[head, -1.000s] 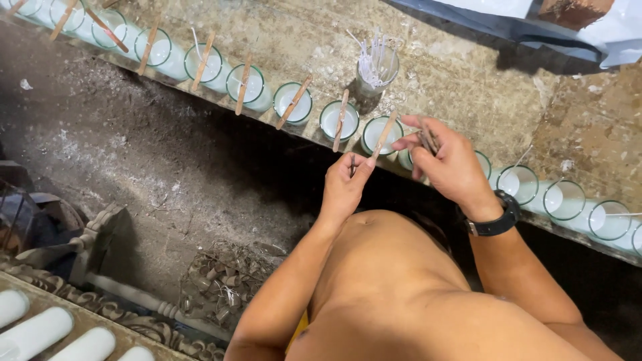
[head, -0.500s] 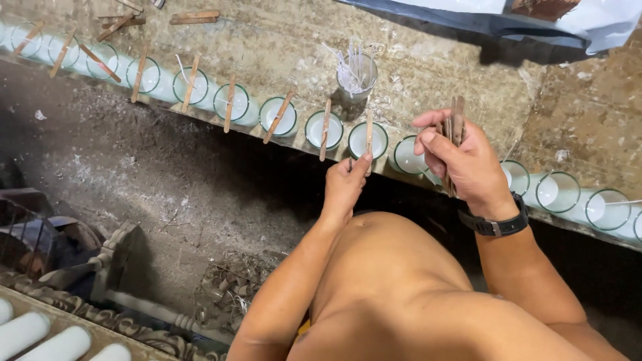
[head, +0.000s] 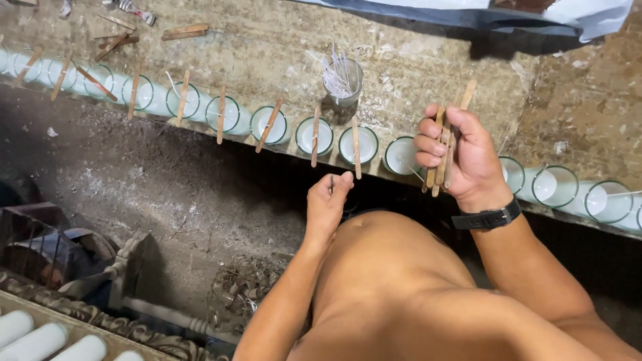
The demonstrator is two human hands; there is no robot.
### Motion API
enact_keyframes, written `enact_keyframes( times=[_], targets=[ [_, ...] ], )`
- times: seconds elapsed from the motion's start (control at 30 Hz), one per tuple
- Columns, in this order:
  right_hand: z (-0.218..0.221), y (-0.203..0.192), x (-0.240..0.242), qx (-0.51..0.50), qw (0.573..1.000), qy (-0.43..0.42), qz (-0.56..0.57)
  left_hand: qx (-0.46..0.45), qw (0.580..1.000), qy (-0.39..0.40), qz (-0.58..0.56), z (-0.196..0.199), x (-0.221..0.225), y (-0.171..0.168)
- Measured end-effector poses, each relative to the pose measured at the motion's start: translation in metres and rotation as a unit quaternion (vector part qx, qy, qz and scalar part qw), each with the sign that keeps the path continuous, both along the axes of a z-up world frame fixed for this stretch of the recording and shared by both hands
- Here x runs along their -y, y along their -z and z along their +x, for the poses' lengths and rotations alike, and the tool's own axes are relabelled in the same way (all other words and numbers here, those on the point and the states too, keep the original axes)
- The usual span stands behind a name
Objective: Placing wooden wick holders across the tops of glass candle jars and handling metal wick clips on a production table.
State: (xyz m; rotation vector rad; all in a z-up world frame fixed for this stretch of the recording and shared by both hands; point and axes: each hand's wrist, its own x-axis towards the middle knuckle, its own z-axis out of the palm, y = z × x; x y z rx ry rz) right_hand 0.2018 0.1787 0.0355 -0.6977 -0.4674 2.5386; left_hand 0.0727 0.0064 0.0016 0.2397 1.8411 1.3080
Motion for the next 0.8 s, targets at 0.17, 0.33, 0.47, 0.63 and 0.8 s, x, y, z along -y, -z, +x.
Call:
enact_keyframes(
  times=[0.17, 0.33, 0.47, 0.63, 0.8],
  targets=[
    [-0.003, -0.005, 0.002, 0.007, 1.0, -0.012, 0.016, 0.03, 1.0, -0.001, 0.008, 0.006, -0.013, -0.003],
    [-0.003, -0.01, 0.003, 0.008, 0.999, -0.023, 0.035, 0.113, 0.993, -0.018, 0.024, 0.01, -0.025, -0.016],
    [-0.002, -0.012, 0.004, 0.014, 0.999, -0.019, 0.047, 0.185, 0.982, -0.015, 0.03, 0.013, -0.025, -0.018],
    [0.001, -0.009, 0.003, 0.012, 0.998, -0.016, 0.054, 0.202, 0.978, -0.03, 0.034, 0.017, -0.031, -0.012],
    [-0.001, -0.012, 0.004, 0.016, 0.998, -0.012, 0.06, 0.161, 0.986, -0.032, 0.015, 0.021, -0.036, -0.013]
  ],
)
